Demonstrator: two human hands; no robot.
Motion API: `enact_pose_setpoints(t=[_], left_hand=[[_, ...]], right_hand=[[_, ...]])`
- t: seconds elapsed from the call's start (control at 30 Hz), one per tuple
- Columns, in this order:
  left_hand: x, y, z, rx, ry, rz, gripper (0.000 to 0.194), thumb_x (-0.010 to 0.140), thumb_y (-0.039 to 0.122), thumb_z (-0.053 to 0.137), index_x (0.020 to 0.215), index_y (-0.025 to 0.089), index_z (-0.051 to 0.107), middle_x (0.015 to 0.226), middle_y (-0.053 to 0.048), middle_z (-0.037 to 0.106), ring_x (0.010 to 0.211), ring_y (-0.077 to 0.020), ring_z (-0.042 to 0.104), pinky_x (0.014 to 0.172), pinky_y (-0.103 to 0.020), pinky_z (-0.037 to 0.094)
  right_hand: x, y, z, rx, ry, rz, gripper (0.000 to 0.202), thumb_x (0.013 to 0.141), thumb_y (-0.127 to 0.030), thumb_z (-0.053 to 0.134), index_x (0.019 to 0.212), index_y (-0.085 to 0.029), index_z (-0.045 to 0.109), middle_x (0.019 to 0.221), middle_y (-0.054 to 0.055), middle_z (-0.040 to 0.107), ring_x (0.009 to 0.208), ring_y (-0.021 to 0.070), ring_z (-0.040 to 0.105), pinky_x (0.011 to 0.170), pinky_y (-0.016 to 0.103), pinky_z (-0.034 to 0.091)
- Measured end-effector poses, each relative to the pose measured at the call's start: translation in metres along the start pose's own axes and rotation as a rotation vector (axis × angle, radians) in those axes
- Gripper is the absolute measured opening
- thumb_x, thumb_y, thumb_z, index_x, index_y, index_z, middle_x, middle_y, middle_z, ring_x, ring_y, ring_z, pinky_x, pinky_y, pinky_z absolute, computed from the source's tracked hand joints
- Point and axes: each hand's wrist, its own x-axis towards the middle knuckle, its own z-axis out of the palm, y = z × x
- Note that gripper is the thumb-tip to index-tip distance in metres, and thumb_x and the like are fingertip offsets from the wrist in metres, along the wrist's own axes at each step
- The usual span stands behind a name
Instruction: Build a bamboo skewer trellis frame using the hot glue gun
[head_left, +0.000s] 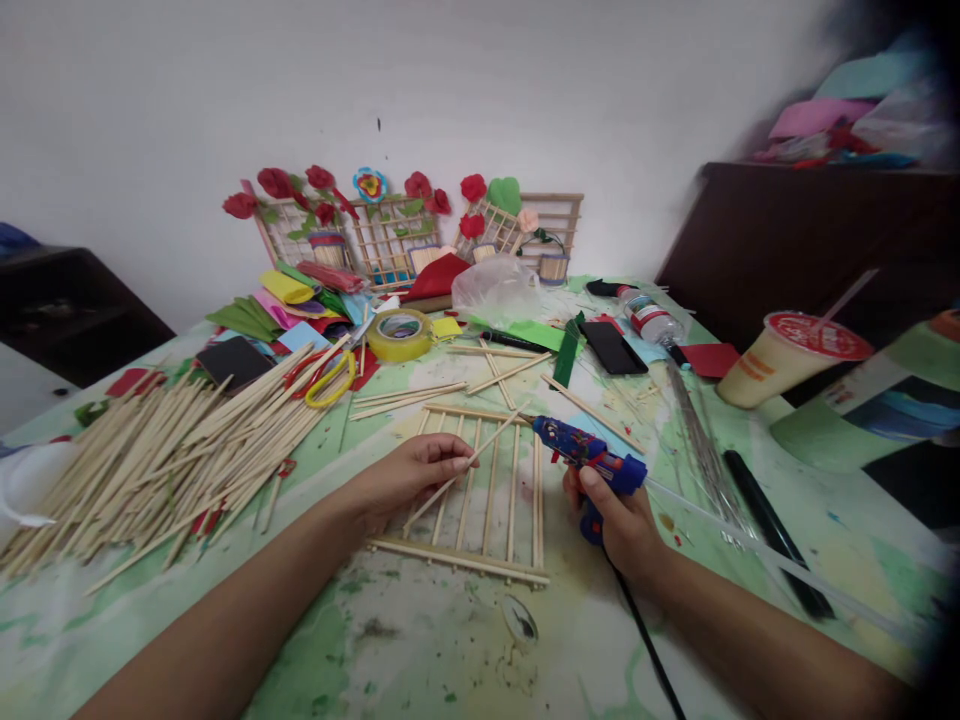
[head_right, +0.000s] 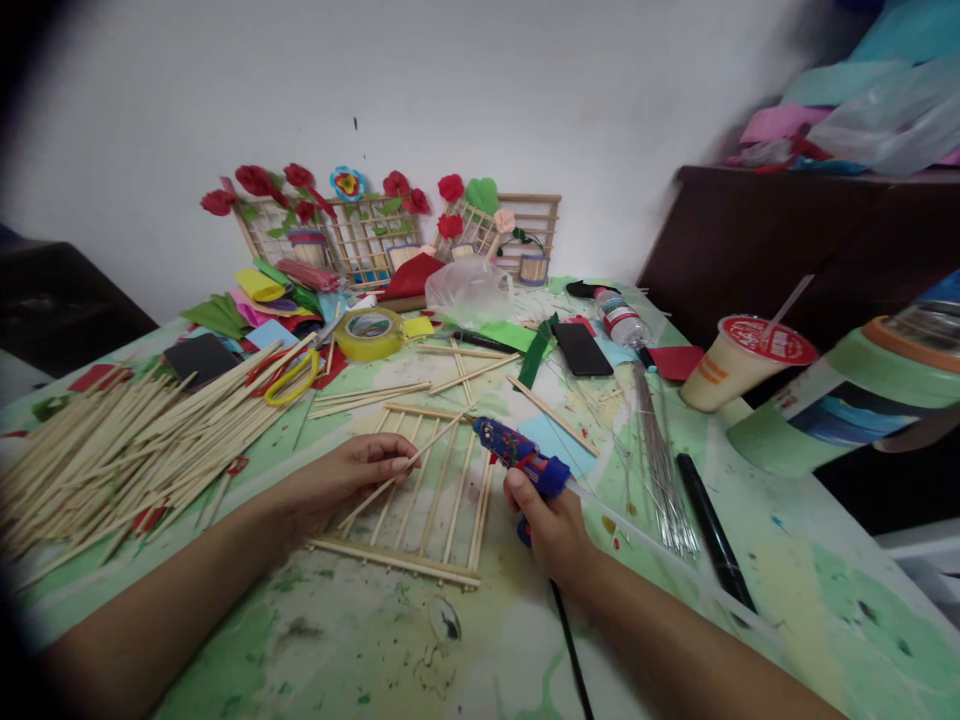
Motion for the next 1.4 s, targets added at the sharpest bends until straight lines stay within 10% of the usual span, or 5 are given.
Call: enact_pose_setpoints(t=[0.43, 0.57, 0.8, 1.4], left_hand=[[0.006, 0.001, 0.002, -0.177, 0.071, 0.090, 0.030, 0.070, 0.037, 0.074, 0.085, 0.015, 0.060, 0.064, 0.005, 0.047, 0.048, -0.0031, 0.034, 0.043, -0.015, 0.021], [0.011, 0.001, 0.000, -0.328, 0.131, 0.163, 0.030, 0.069, 0.033, 0.076, 0.085, 0.013, 0.060, 0.067, 0.002, 0.052, 0.050, -0.0024, 0.038, 0.044, -0.013, 0.028], [0.011, 0.001, 0.005, -0.414, 0.195, 0.219, 0.027, 0.068, 0.029, 0.076, 0.078, 0.012, 0.058, 0.064, 0.003, 0.052, 0.050, -0.0024, 0.041, 0.047, -0.012, 0.034], [0.010, 0.001, 0.010, -0.462, 0.227, 0.265, 0.027, 0.070, 0.028, 0.076, 0.078, 0.012, 0.056, 0.067, 0.003, 0.053, 0.052, -0.0019, 0.044, 0.051, -0.012, 0.039]], right_hand=[[-0.007, 0.002, -0.004, -0.075, -0.055, -0.137, 0.038, 0.084, -0.053, 0.051, 0.068, -0.019, 0.057, 0.065, 0.004, 0.055, 0.062, 0.0181, 0.052, 0.055, 0.029, 0.043], [-0.008, 0.000, -0.005, -0.112, -0.247, -0.272, 0.027, 0.083, -0.046, 0.055, 0.087, -0.020, 0.064, 0.077, 0.006, 0.064, 0.071, 0.0210, 0.060, 0.064, 0.030, 0.046], [-0.007, -0.016, 0.005, -0.236, -0.462, -0.405, 0.051, 0.081, -0.068, 0.042, 0.068, -0.021, 0.057, 0.059, 0.002, 0.053, 0.054, 0.0166, 0.049, 0.051, 0.029, 0.035], [-0.005, -0.020, 0.008, -0.327, -0.516, -0.396, 0.055, 0.083, -0.069, 0.037, 0.060, -0.020, 0.048, 0.054, -0.001, 0.045, 0.049, 0.0128, 0.040, 0.049, 0.027, 0.027]])
